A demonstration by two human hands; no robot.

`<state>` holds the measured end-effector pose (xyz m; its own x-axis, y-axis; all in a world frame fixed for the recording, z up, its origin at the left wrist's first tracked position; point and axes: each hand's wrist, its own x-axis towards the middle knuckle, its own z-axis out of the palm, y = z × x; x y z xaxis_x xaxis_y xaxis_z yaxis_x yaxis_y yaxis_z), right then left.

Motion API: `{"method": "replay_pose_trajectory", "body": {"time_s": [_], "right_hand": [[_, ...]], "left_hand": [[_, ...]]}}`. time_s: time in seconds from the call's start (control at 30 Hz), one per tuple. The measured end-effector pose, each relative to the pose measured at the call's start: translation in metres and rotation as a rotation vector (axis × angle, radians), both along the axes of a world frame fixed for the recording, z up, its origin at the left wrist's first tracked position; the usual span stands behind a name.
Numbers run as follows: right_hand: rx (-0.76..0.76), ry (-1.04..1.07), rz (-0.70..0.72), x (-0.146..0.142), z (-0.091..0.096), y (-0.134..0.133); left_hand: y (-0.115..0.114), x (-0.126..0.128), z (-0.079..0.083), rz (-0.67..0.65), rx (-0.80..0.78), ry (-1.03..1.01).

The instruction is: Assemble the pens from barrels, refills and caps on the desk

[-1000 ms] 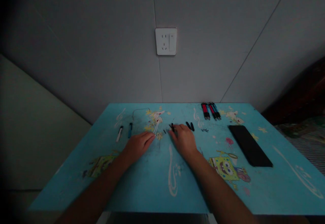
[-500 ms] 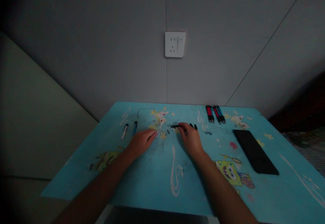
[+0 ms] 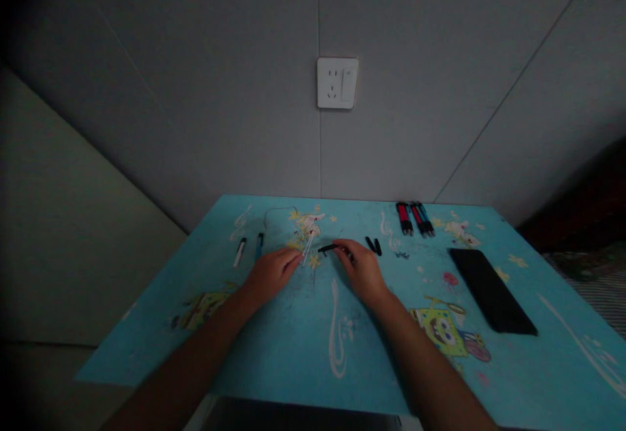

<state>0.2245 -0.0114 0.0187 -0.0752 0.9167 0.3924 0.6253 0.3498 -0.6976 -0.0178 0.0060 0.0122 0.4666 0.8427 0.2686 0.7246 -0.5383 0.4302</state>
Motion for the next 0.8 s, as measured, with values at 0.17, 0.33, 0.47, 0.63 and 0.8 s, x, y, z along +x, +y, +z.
{"method": "replay_pose_trajectory", "body": {"time_s": [0.17, 0.33, 0.47, 0.63, 0.8], "right_hand": [[-0.009, 0.003, 0.013, -0.001, 0.001, -0.001], [-0.022, -0.019, 0.100, -0.006, -0.001, -0.005], [-0.035, -0.026, 0.188, -0.013, -0.003, -0.008], [-0.035, -0.018, 0.218, -0.018, -0.003, -0.011], [-0.036, 0.008, 0.271, -0.017, -0.001, -0.013]], "left_hand": [[0.000, 0.000, 0.000, -0.010, 0.015, 0.037], [-0.002, 0.001, 0.000, -0.056, -0.006, 0.054], [-0.005, 0.004, 0.000, -0.076, -0.013, 0.053], [-0.007, 0.004, 0.003, -0.056, -0.055, 0.068], [-0.009, 0.006, 0.004, -0.114, -0.056, 0.098]]}}
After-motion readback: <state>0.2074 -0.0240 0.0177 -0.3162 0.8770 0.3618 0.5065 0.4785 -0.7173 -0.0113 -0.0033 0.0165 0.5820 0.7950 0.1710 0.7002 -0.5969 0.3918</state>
